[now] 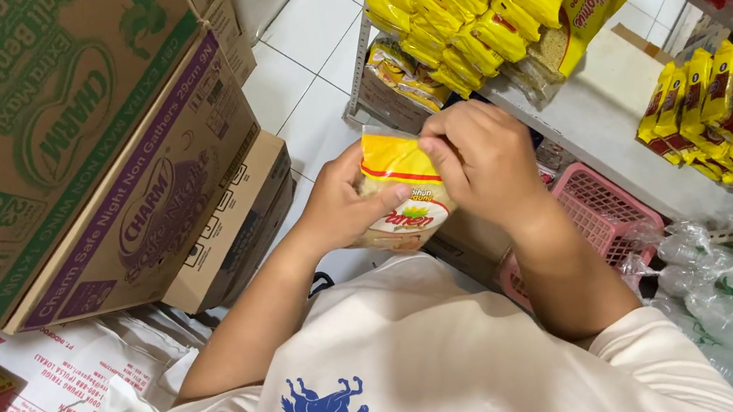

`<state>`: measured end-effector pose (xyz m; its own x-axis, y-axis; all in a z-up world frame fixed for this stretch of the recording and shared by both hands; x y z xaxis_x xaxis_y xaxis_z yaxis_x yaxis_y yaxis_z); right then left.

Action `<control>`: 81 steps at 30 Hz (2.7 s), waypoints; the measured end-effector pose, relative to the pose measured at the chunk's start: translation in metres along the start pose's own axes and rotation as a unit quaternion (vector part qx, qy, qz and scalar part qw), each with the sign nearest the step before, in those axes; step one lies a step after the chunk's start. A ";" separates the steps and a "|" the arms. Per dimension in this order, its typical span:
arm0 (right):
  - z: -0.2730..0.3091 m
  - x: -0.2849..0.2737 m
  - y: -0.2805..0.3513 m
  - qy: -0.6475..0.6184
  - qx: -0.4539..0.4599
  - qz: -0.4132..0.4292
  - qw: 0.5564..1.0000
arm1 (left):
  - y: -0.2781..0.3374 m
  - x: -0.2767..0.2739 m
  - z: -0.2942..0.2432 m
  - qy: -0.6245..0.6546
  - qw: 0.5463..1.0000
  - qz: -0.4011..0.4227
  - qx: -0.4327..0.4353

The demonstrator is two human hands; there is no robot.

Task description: The person picks up a package of noodles, turns it over, and places it into a pink basket before repeating the process with several more packages. They then return the noodle packages to the shelf and rearrange them by hand.

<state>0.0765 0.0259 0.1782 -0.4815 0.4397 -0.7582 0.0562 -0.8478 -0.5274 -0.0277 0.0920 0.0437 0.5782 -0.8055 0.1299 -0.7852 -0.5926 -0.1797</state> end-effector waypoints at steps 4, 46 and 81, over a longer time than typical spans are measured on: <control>0.008 0.011 -0.014 0.040 -0.023 0.044 0.998 | 0.001 0.007 0.009 0.019 1.000 0.014 -0.007; 0.041 0.094 0.051 0.083 -0.081 0.081 0.990 | 0.022 0.010 0.065 0.551 0.833 0.044 -0.036; -0.050 0.026 0.062 0.018 0.137 -0.029 0.990 | 0.024 0.010 0.011 0.542 0.835 0.093 -0.016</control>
<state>0.1110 -0.0001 0.1064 -0.4451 0.4960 -0.7456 -0.2131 -0.8673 -0.4498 -0.0382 0.0704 0.0297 -0.0823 -0.4016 0.9121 -0.8545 -0.4426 -0.2720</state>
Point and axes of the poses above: each hand's wrist, its own y-axis away from the middle knuckle, its own x-axis out of the palm, z = x × y, the point moved 9 cm from there along -y, towards the middle knuckle
